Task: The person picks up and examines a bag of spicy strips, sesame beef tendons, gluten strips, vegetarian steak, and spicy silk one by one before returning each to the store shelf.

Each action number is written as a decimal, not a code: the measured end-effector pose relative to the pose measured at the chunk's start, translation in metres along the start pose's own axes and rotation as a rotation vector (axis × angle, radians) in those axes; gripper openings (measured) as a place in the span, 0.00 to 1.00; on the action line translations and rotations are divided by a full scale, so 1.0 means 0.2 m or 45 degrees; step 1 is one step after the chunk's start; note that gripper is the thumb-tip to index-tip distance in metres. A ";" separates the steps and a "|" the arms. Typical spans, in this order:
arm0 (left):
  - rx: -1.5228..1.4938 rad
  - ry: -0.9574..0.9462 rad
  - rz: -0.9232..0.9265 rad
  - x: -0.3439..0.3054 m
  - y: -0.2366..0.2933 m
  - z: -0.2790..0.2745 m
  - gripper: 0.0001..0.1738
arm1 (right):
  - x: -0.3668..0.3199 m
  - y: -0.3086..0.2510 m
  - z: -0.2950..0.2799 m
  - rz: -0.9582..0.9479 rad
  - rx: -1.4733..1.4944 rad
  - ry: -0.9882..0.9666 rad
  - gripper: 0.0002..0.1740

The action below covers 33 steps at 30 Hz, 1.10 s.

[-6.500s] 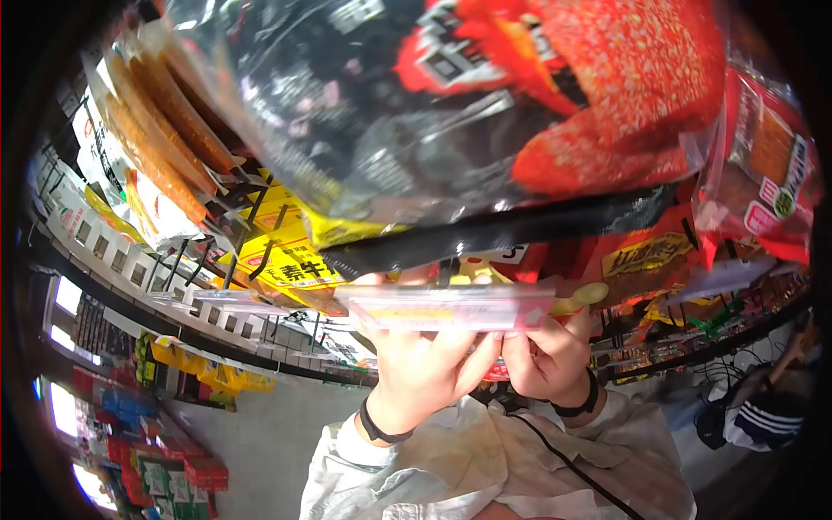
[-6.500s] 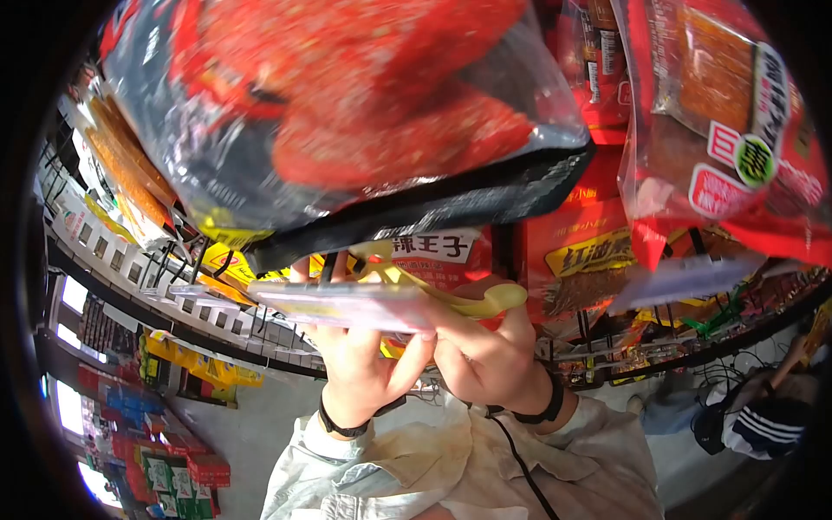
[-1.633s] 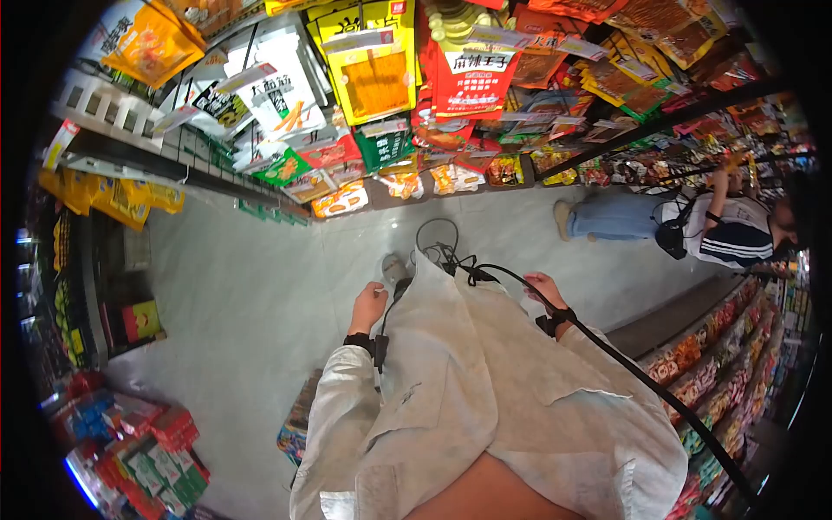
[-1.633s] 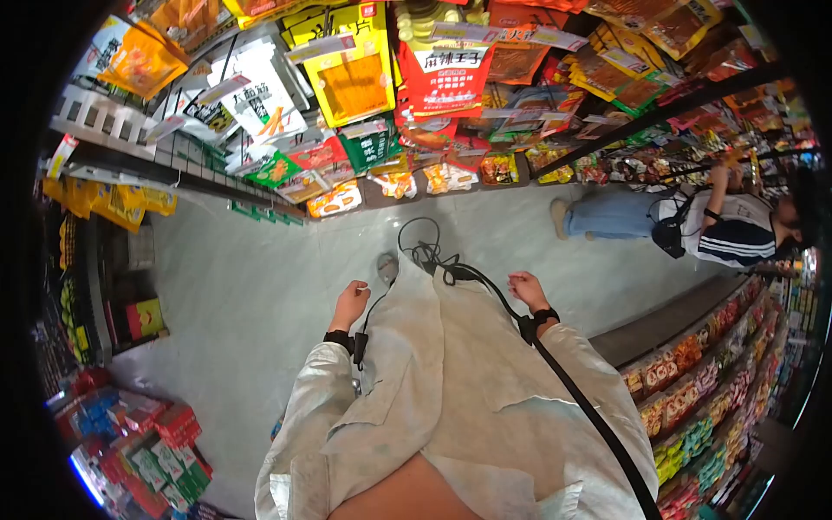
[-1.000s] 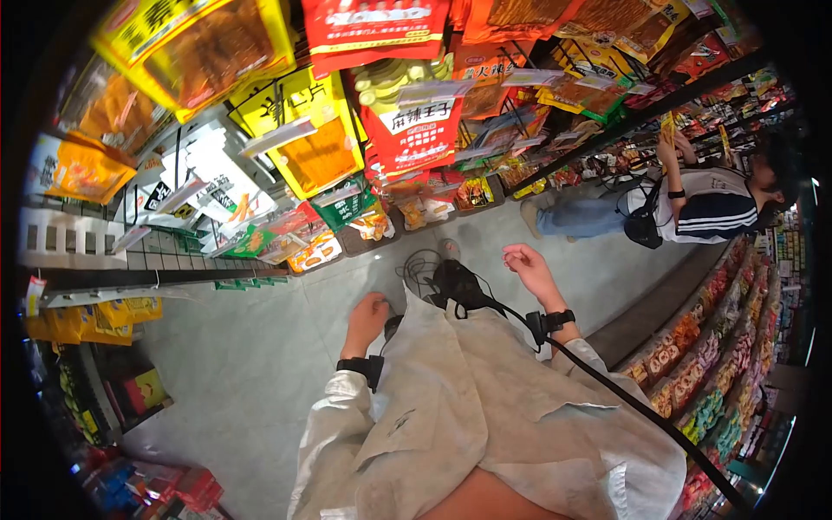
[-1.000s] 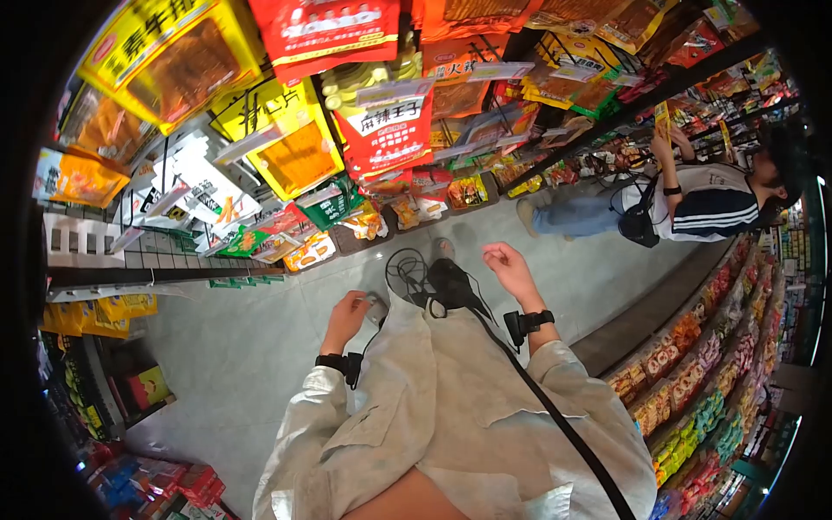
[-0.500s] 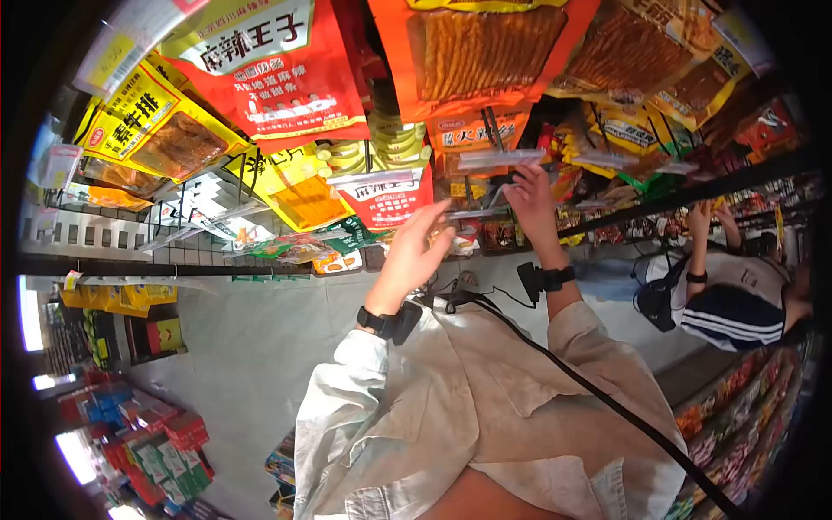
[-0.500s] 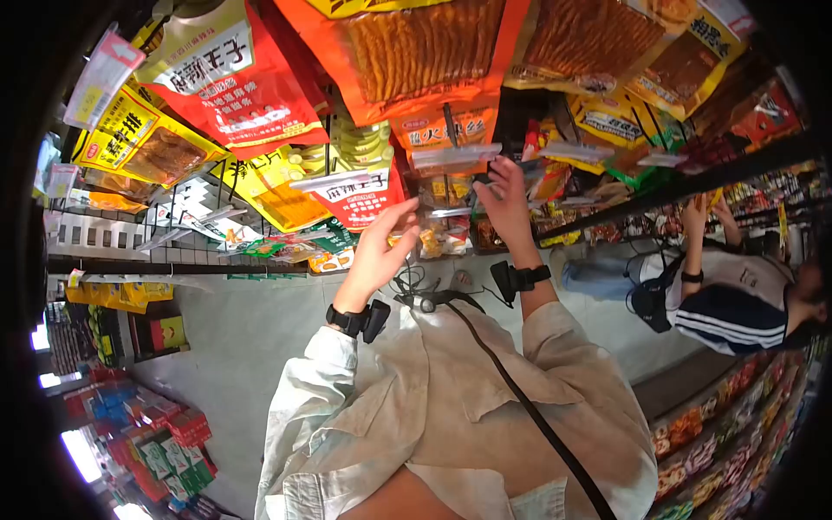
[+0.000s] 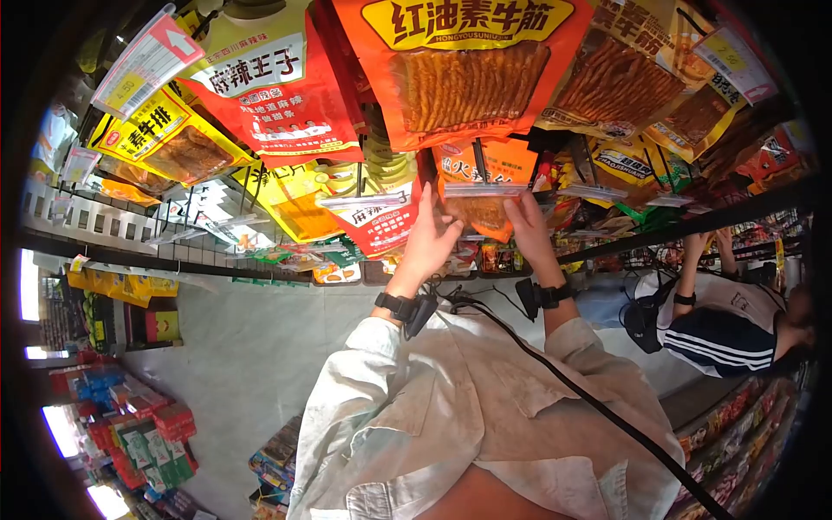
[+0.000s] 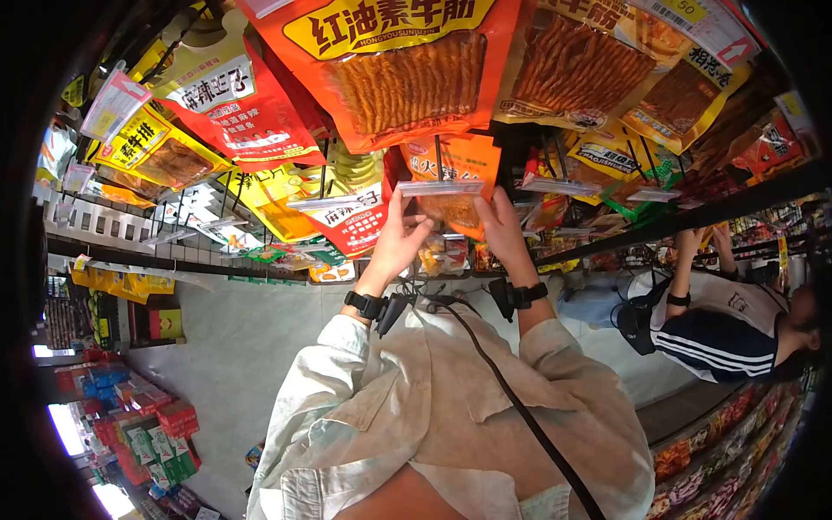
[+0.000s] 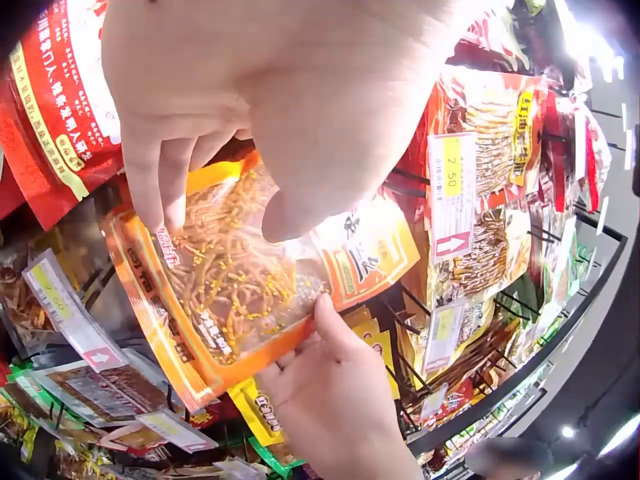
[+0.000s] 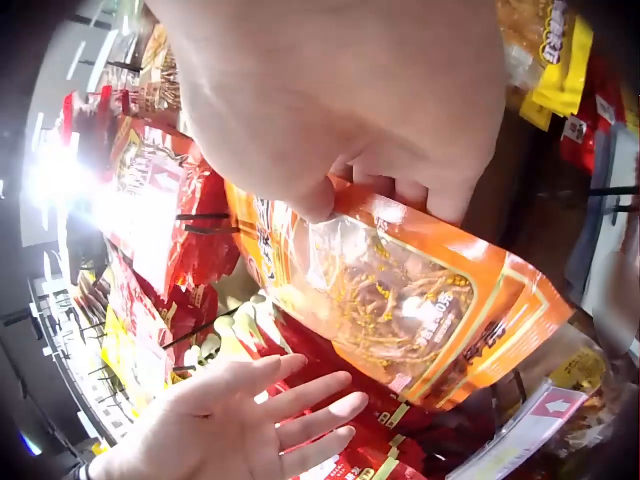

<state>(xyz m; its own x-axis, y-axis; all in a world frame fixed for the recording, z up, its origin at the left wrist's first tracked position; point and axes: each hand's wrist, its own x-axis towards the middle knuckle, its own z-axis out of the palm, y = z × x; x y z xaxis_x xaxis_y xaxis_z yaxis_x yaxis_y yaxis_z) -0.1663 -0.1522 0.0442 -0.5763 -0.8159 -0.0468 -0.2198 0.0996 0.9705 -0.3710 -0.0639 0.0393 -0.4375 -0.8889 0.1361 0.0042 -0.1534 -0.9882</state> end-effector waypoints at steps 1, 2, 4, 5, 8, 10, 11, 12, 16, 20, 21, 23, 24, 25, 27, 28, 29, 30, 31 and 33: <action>0.013 -0.024 -0.015 -0.02 0.00 -0.01 0.56 | -0.03 -0.01 0.01 -0.021 0.027 0.025 0.09; 0.025 -0.049 -0.029 -0.05 0.01 -0.02 0.55 | -0.07 -0.03 0.00 0.005 -0.026 0.034 0.09; 0.063 -0.111 -0.088 -0.11 0.07 -0.05 0.54 | -0.16 -0.07 -0.02 0.059 -0.132 0.052 0.09; -0.027 -0.121 -0.027 -0.13 0.02 -0.05 0.44 | -0.20 -0.09 -0.01 0.056 -0.100 0.077 0.09; -0.246 -0.359 -0.083 -0.20 0.00 -0.12 0.32 | -0.32 -0.17 0.04 0.034 -0.014 0.146 0.09; -0.230 -0.369 -0.014 -0.26 0.06 -0.18 0.23 | -0.40 -0.23 0.09 0.008 0.031 0.177 0.09; -0.335 -0.378 -0.029 -0.31 0.11 -0.20 0.23 | -0.44 -0.23 0.10 0.088 0.113 0.224 0.10; -0.441 -0.388 -0.045 -0.35 0.17 -0.22 0.23 | -0.47 -0.24 0.14 0.100 0.130 0.252 0.11; -0.229 -0.461 -0.135 -0.47 0.32 -0.37 0.21 | -0.61 -0.40 0.29 0.174 0.230 0.315 0.13; -0.456 -0.523 -0.084 -0.52 0.31 -0.43 0.23 | -0.69 -0.41 0.34 0.208 0.162 0.320 0.13; -0.385 -0.579 -0.139 -0.53 0.32 -0.47 0.24 | -0.72 -0.42 0.37 0.224 0.182 0.344 0.13; -0.534 -0.606 -0.094 -0.58 0.26 -0.49 0.23 | -0.78 -0.47 0.45 0.263 0.270 0.403 0.13; -0.608 -0.619 -0.078 -0.61 0.23 -0.50 0.23 | -0.83 -0.49 0.50 0.277 0.310 0.426 0.13; -0.552 -0.621 -0.123 -0.65 0.20 -0.53 0.22 | -0.88 -0.50 0.55 0.294 0.350 0.452 0.12; -0.649 -0.610 -0.140 -0.74 0.11 -0.57 0.21 | -0.99 -0.48 0.65 0.347 0.415 0.479 0.13; -0.700 -0.603 -0.164 -0.80 0.06 -0.59 0.20 | -1.07 -0.47 0.69 0.418 0.371 0.445 0.14; -0.745 -0.606 -0.187 -0.86 0.03 -0.62 0.19 | -1.13 -0.47 0.73 0.487 0.335 0.410 0.16; -0.760 -0.604 -0.201 -0.91 0.00 -0.64 0.19 | -1.19 -0.47 0.77 0.548 0.301 0.370 0.18; -0.770 -0.598 -0.208 -0.96 -0.03 -0.67 0.19 | -1.24 -0.46 0.80 0.608 0.289 0.335 0.26; -0.746 -0.568 -0.203 -1.05 -0.07 -0.72 0.18 | -1.31 -0.49 0.89 0.639 0.141 0.315 0.29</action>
<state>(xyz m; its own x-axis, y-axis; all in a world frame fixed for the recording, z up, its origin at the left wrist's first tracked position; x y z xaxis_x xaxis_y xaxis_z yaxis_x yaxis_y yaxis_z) 0.0719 -0.0640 0.0750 -0.8640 -0.4747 -0.1677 0.0558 -0.4213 0.9052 -0.0965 0.1068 0.1129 -0.5549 -0.7391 -0.3820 0.3542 0.2055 -0.9123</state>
